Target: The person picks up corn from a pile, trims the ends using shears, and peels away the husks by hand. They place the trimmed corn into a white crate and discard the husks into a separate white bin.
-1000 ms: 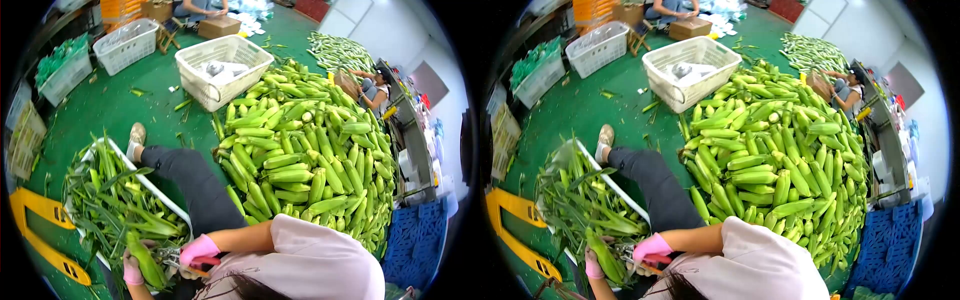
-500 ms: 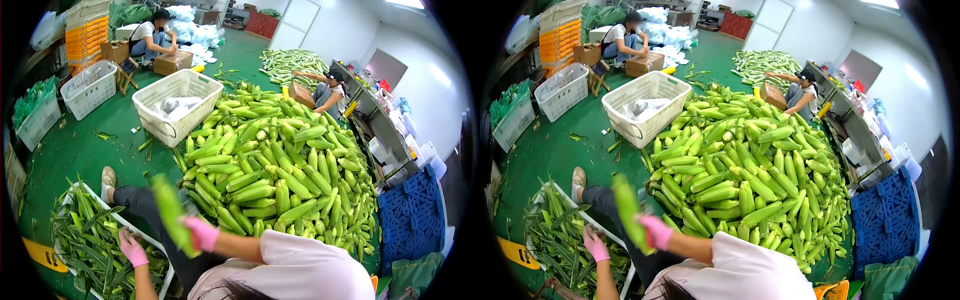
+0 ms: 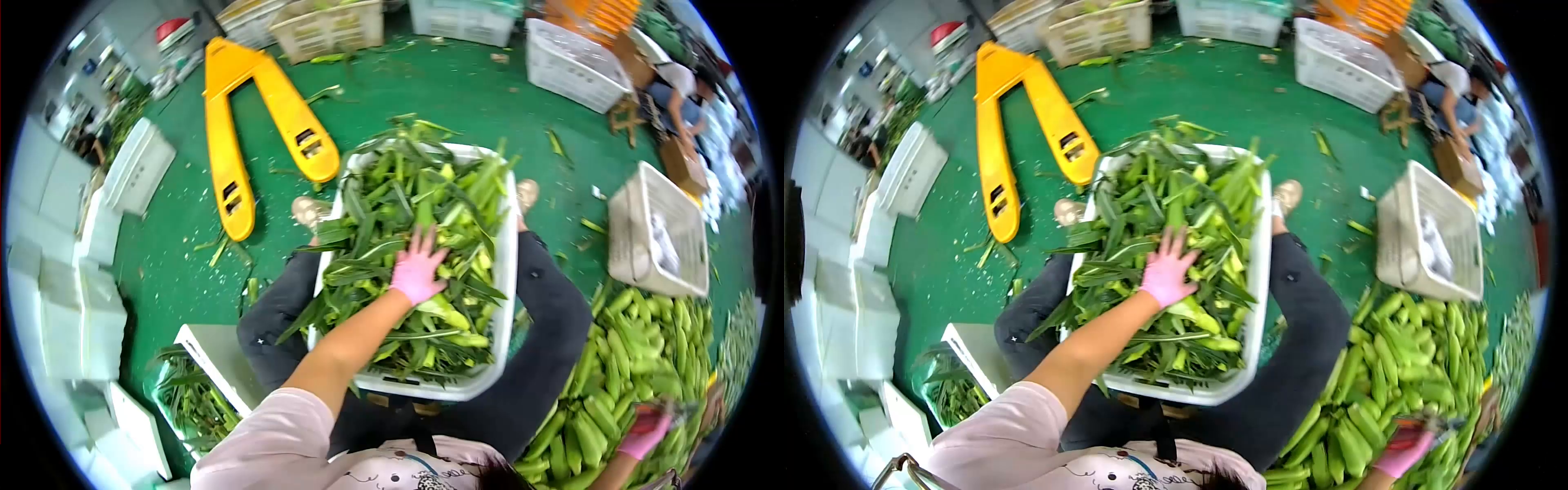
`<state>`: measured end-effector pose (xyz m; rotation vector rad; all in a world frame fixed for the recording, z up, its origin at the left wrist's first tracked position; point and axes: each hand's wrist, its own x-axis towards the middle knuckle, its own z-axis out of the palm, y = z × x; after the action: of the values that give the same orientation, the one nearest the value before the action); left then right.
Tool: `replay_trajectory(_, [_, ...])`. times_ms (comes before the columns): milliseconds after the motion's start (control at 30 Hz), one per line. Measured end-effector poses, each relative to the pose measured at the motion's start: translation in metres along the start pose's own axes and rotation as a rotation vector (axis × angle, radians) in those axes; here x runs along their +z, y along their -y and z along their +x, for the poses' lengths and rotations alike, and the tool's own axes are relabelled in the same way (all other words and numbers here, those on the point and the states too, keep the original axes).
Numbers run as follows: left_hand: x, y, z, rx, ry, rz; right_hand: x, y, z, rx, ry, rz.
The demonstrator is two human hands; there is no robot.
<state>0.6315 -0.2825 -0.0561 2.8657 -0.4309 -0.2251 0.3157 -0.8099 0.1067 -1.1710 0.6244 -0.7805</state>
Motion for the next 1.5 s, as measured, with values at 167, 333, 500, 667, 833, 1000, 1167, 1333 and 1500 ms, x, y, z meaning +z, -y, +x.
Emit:
replay_trajectory(167, [0.069, 0.036, 0.007, -0.047, 0.002, -0.158, 0.241, -0.107, -0.095, 0.460, 0.376, 0.163])
replay_trajectory(333, [0.101, 0.055, 0.016, 0.069, -0.144, -0.331, 0.330, -0.163, -0.171, 1.170, 0.738, 0.348])
replay_trajectory(500, [0.095, 0.051, 0.006, 0.093, -0.246, -0.655, 0.311, -0.196, -0.237, 1.285, 0.926, 0.165])
replay_trajectory(667, [-0.033, 0.014, -0.030, -0.028, 0.173, -0.258, 0.283, -0.195, -0.239, 1.333, 1.084, -0.085])
replay_trajectory(833, [-0.151, 0.023, -0.159, 0.420, -0.291, -0.980, 0.280, -0.178, -0.239, 1.309, 1.068, -0.355])
replay_trajectory(1000, [-0.135, 0.140, -0.370, -0.530, -1.053, -0.356, 0.264, -0.199, -0.225, 1.332, 1.131, -0.276])
replay_trajectory(1167, [-0.035, 0.164, -0.621, -1.848, -0.970, -0.180, 0.250, -0.227, -0.216, 1.377, 1.154, -0.156])
replay_trajectory(1333, [0.000, 0.123, -0.629, -1.999, -0.451, -0.047, 0.242, -0.252, -0.213, 1.423, 1.199, -0.004])
replay_trajectory(1500, [0.006, 0.118, -0.651, -1.752, -0.326, -0.499, 0.239, -0.248, -0.219, 1.375, 1.255, -0.011])
